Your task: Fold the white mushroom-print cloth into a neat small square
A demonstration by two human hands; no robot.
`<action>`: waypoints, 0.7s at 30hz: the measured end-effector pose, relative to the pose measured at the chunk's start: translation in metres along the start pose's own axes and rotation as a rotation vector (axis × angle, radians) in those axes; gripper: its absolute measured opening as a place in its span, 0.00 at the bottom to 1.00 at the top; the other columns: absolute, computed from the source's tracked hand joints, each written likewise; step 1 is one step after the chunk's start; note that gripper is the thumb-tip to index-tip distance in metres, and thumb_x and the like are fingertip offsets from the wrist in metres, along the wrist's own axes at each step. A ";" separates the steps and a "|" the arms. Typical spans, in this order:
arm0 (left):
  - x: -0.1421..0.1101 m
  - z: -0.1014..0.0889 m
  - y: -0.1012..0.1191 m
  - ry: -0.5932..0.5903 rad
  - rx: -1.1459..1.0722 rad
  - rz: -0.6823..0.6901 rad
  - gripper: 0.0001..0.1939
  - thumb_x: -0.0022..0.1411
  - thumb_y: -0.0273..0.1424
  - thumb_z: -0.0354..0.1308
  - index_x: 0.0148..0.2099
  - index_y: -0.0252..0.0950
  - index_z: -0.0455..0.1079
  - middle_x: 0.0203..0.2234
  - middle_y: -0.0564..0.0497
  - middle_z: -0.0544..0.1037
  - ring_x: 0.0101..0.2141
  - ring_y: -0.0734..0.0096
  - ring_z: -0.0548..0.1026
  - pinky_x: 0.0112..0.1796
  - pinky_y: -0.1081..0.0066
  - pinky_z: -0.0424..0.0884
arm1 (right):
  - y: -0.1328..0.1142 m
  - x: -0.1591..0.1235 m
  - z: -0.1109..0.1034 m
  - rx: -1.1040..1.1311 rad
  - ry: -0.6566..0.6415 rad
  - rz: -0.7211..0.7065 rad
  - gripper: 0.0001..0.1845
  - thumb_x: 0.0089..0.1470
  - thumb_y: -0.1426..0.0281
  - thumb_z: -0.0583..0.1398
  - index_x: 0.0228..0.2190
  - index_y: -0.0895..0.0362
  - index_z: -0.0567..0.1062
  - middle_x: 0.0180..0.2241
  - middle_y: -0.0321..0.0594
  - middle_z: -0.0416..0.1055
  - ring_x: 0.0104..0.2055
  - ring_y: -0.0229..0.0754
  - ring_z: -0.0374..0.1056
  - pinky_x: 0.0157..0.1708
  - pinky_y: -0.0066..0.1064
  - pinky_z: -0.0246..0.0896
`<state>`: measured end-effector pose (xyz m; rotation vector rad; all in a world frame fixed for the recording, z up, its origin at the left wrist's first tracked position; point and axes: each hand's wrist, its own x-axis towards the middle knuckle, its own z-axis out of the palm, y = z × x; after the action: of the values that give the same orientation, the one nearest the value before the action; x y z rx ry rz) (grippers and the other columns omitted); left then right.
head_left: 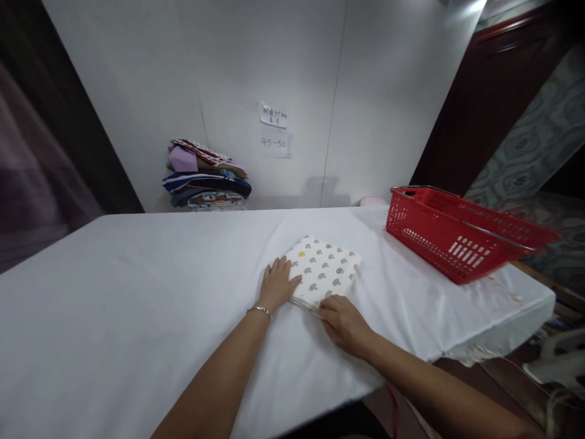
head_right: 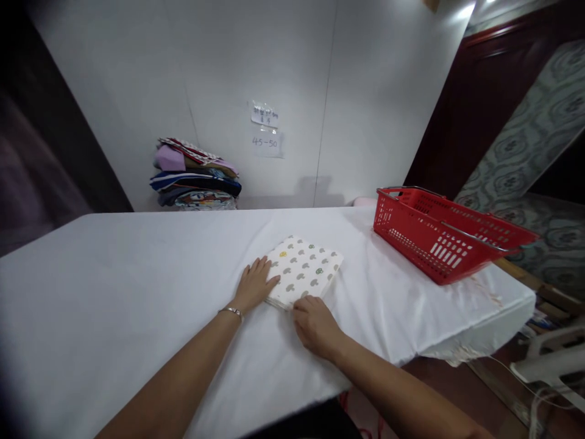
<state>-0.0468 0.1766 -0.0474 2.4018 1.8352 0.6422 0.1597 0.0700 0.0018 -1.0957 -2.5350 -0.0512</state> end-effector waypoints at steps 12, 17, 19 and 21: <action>-0.002 -0.005 0.005 -0.019 -0.008 -0.017 0.28 0.62 0.46 0.44 0.61 0.39 0.55 0.62 0.44 0.53 0.62 0.55 0.49 0.57 0.50 0.45 | 0.056 0.032 0.026 0.038 -0.255 0.290 0.30 0.59 0.54 0.46 0.58 0.58 0.58 0.62 0.51 0.48 0.65 0.51 0.39 0.59 0.50 0.35; 0.005 -0.018 0.005 -0.156 -0.059 -0.062 0.30 0.60 0.47 0.46 0.61 0.39 0.54 0.63 0.44 0.50 0.62 0.53 0.47 0.56 0.50 0.48 | 0.068 -0.001 0.032 0.247 0.089 0.416 0.25 0.56 0.57 0.53 0.52 0.54 0.67 0.61 0.48 0.51 0.64 0.53 0.41 0.59 0.54 0.37; 0.013 -0.026 0.005 -0.227 -0.102 -0.125 0.31 0.59 0.48 0.46 0.61 0.39 0.53 0.63 0.44 0.52 0.61 0.54 0.51 0.55 0.54 0.51 | 0.076 -0.009 0.032 0.444 0.327 0.625 0.29 0.52 0.56 0.57 0.53 0.54 0.65 0.62 0.46 0.50 0.64 0.53 0.41 0.58 0.52 0.42; 0.025 -0.032 0.005 -0.246 -0.135 -0.228 0.31 0.60 0.49 0.43 0.61 0.39 0.52 0.61 0.44 0.56 0.59 0.58 0.57 0.53 0.61 0.56 | 0.081 -0.012 0.030 0.748 0.453 0.859 0.36 0.48 0.55 0.60 0.56 0.52 0.61 0.61 0.43 0.52 0.63 0.53 0.45 0.56 0.47 0.52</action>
<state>-0.0481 0.1916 -0.0092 2.0438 1.8571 0.4150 0.2151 0.1237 -0.0397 -1.4857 -1.3272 0.7159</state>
